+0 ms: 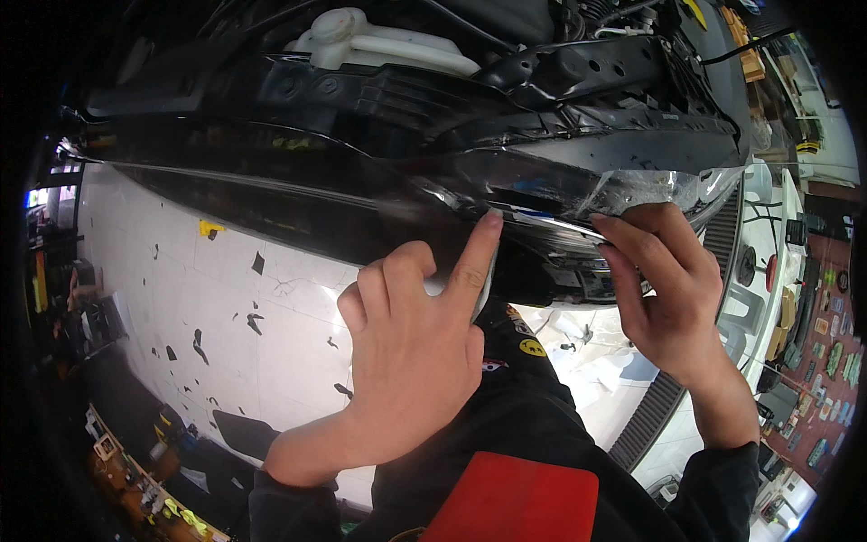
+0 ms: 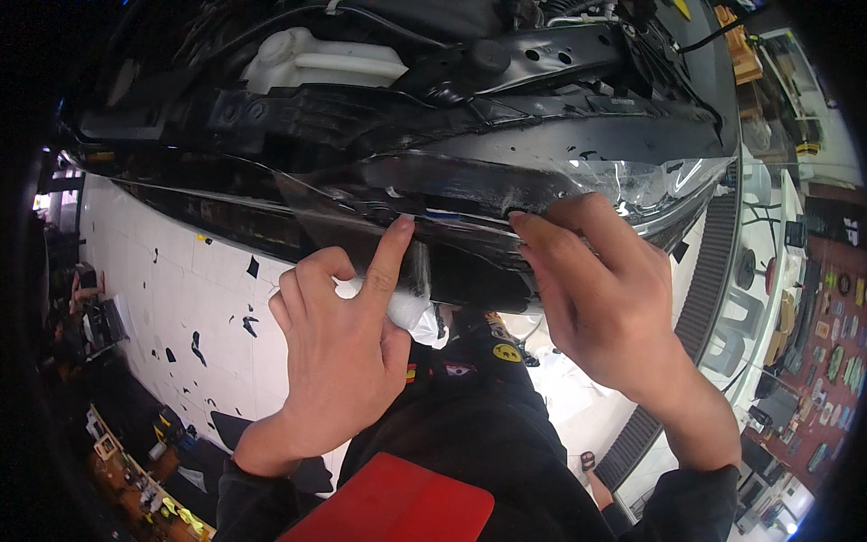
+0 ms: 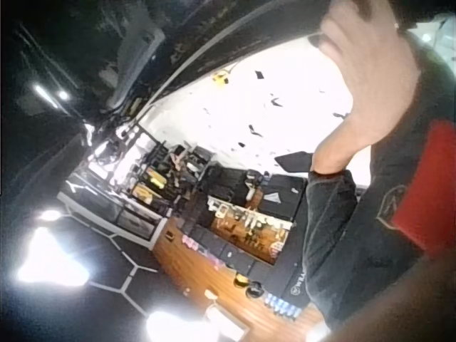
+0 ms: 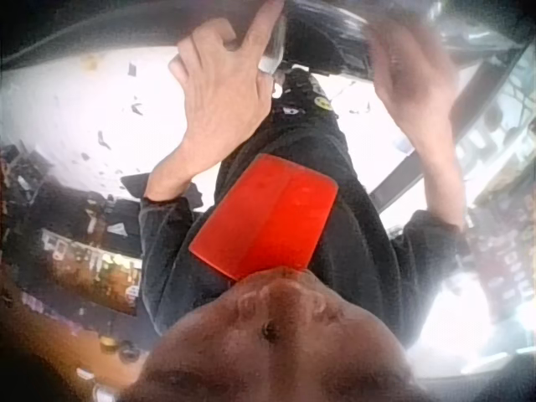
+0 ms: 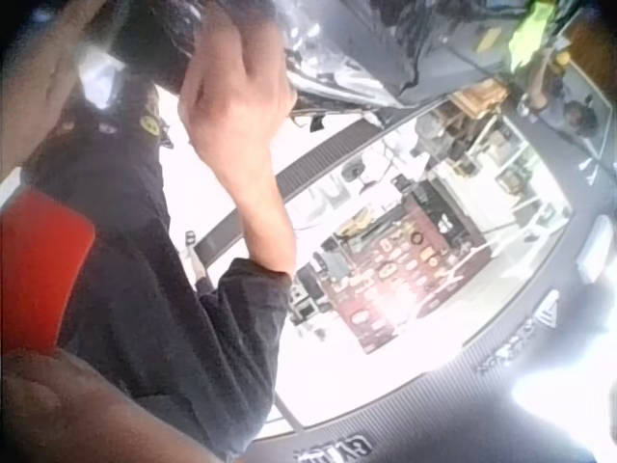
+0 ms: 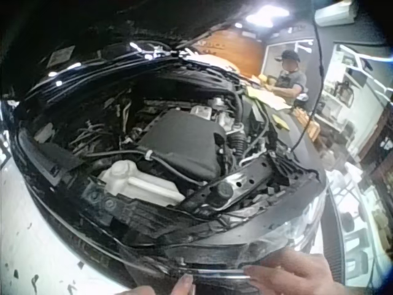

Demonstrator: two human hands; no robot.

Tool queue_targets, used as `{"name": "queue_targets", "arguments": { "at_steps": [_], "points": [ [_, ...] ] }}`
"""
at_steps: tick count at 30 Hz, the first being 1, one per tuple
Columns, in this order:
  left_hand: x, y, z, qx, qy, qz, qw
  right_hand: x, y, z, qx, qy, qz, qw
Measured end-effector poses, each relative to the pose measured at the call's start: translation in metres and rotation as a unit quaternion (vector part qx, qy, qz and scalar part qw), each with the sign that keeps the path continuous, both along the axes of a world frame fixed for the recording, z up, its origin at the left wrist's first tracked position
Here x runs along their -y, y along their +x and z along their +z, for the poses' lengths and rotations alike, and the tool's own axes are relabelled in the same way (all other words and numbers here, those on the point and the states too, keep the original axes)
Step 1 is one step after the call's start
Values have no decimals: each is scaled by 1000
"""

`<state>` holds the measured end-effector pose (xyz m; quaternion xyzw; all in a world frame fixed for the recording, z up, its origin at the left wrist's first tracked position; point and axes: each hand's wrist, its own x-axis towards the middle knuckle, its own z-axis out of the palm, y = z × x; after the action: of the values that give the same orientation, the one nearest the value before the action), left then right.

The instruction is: The person applies a clear protective film to the front bumper and headlight area of a black car. They use a red squeegee to smooth the film and a blade to trim the edges, working around the contours of the vehicle's front end.

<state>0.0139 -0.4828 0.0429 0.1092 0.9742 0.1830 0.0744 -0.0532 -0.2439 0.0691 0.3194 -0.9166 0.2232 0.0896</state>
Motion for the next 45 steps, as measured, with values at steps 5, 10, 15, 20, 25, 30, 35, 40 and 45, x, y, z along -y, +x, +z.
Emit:
{"name": "queue_targets", "arguments": {
  "at_steps": [5, 10, 15, 20, 25, 30, 35, 40, 45],
  "points": [
    [6, 6, 11, 21, 6, 2, 1000, 4, -6, -2, -12, 9, 6, 1000],
    [6, 3, 6, 10, 21, -10, 1000, 7, -5, -2, 3, 22, -5, 1000],
    [2, -2, 6, 6, 2, -10, 1000, 8, -1, -2, 13, 39, -7, 999],
    [0, -5, 7, 11, -12, -11, 1000, 2, 0, -7, 9, 31, -6, 999],
    [-1, -5, 12, 17, -26, -7, 999, -1, 2, -10, 4, 27, -8, 1000],
    [-2, -6, 14, 15, -41, -2, 999, -6, 7, -13, 6, 25, -12, 1000],
    [-1, -8, 14, 8, -49, -8, 999, -12, 9, -12, -3, 28, -25, 999],
    [-6, -9, 16, 4, -51, -11, 999, -23, 11, -13, -5, 29, -39, 999],
    [-9, -9, 17, 6, -57, -15, 998, -36, 17, -17, -1, 26, -49, 998]
  ]
}}
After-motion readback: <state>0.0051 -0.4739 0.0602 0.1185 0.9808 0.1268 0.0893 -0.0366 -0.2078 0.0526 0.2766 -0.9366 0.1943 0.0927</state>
